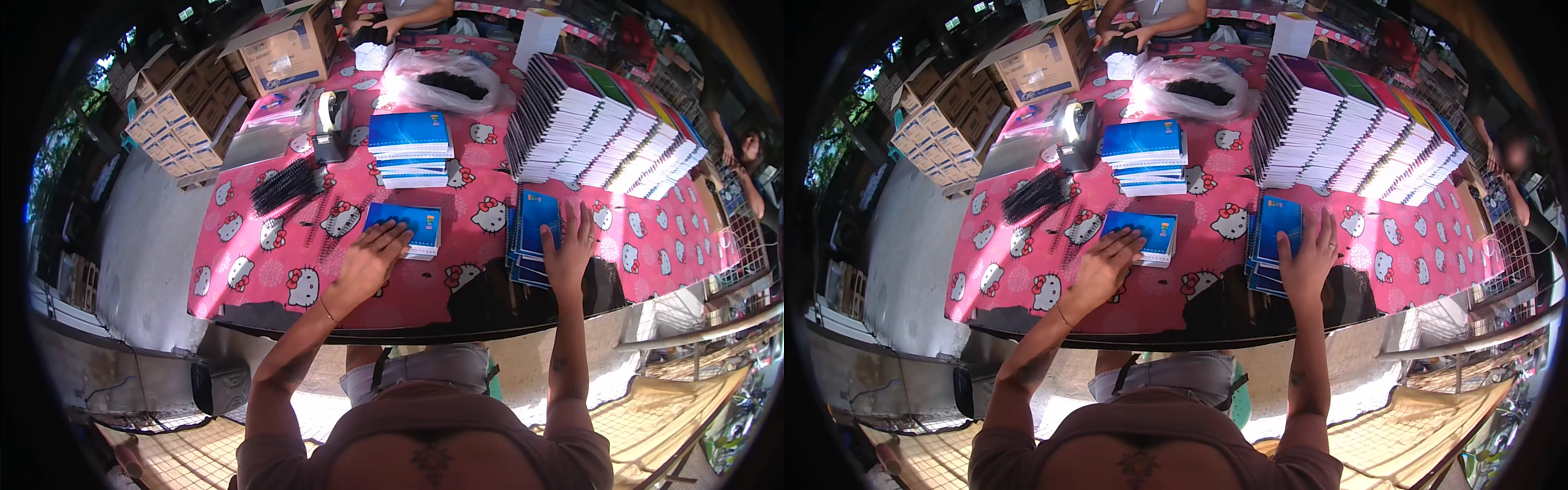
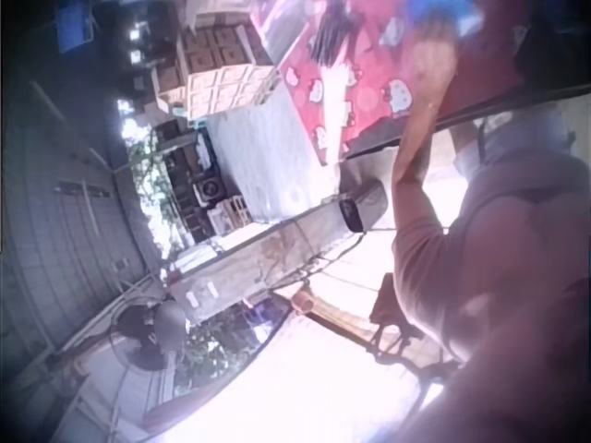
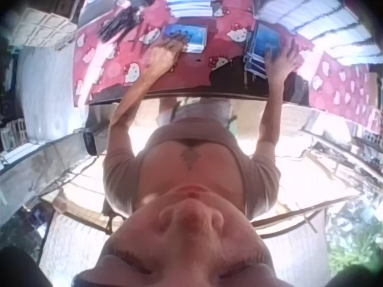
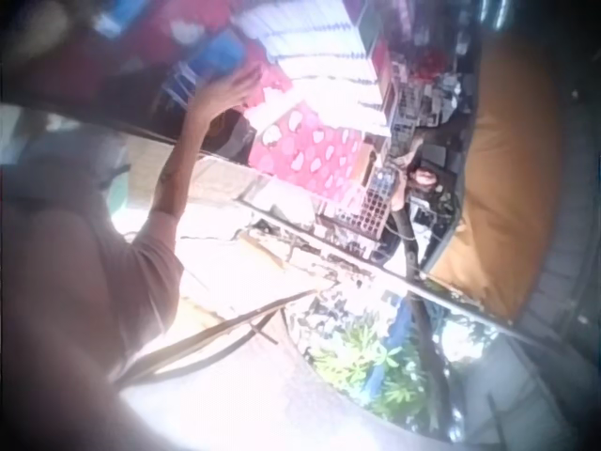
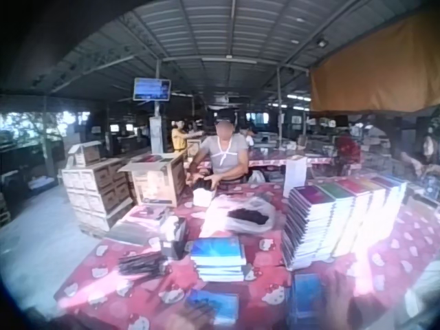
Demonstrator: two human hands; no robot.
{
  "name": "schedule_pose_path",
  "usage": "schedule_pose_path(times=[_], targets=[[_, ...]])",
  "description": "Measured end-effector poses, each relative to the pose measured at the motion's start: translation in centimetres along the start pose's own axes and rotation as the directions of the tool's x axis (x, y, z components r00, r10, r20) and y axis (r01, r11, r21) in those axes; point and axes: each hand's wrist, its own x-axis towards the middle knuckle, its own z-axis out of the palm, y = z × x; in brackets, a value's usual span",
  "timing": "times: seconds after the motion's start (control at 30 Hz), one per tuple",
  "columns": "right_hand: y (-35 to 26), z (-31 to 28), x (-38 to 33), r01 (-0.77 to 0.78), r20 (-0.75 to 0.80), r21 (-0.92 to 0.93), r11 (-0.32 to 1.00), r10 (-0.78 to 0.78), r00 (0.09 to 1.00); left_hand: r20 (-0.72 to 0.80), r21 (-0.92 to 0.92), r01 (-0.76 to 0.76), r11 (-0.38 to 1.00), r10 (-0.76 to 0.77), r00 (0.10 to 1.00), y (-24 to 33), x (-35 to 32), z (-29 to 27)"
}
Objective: The person assembles small blue notebooks by hand, taking components from a table, aligning them, and stacking the finished items on a pile.
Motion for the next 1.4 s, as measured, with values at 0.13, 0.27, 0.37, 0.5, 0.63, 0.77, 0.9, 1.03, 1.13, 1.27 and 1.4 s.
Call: schedule_pose_path(times=[0.13,0.27,0.37,0.5,0.63,0.77,0.9,1.03,1.13,1.27,1.4], targets=[[-8.0,-2.2,-1.5,0.046,0.165,0.768,0.639,-0.267,0.949,-0.071,0.009,0.01,1.0,-0.009,0.997,1.8,2.3,-2.2],[-11.4,1.5,-4.1,-0.1,0.264,0.864,0.493,-0.277,0.924,-0.003,-0.116,0.068,0.991,-0.069,0.998,2.8,2.5,-1.6],[-12.7,3.7,-5.8,-0.304,0.378,0.867,0.395,-0.126,0.917,0.052,-0.263,0.219,0.94,-0.212,0.976,2.0,2.2,-1.0],[-12.1,6.7,-6.6,-0.148,0.257,0.803,0.577,-0.111,0.96,0.03,-0.318,0.307,0.897,-0.314,0.949,1.5,3.1,-0.6],[-12.7,7.2,-4.9,-0.524,0.544,0.793,0.312,0.027,0.839,-0.084,-0.314,0.372,0.873,-0.416,0.905,1.2,4.0,-0.9],[-11.8,8.5,-3.5,-0.486,0.505,0.783,0.388,0.061,0.861,-0.207,-0.092,0.291,0.952,-0.304,0.93,1.8,4.5,-0.6],[-12.3,8.3,-3.2,-0.04,0.129,0.685,0.728,-0.066,0.99,-0.11,-0.082,0.321,0.943,-0.329,0.938,2.5,2.8,0.7],[-14.7,5.0,-1.1,-0.308,0.329,0.757,0.576,0.07,0.942,-0.103,-0.085,0.185,0.979,-0.193,0.976,3.3,3.2,-0.2],[-15.0,4.2,-0.3,-0.177,0.241,0.806,0.565,-0.04,0.97,-0.09,-0.053,0.216,0.975,-0.22,0.971,2.6,3.4,-1.7],[-13.9,1.7,-1.3,-0.108,0.189,0.893,0.438,-0.147,0.971,-0.161,0.105,0.158,0.982,-0.14,0.977,4.6,4.4,-6.3],[-13.5,-0.6,-3.7,-0.047,0.317,0.794,0.606,-0.346,0.883,-0.098,0.053,0.243,0.969,-0.237,0.967,5.6,1.7,-8.9]])
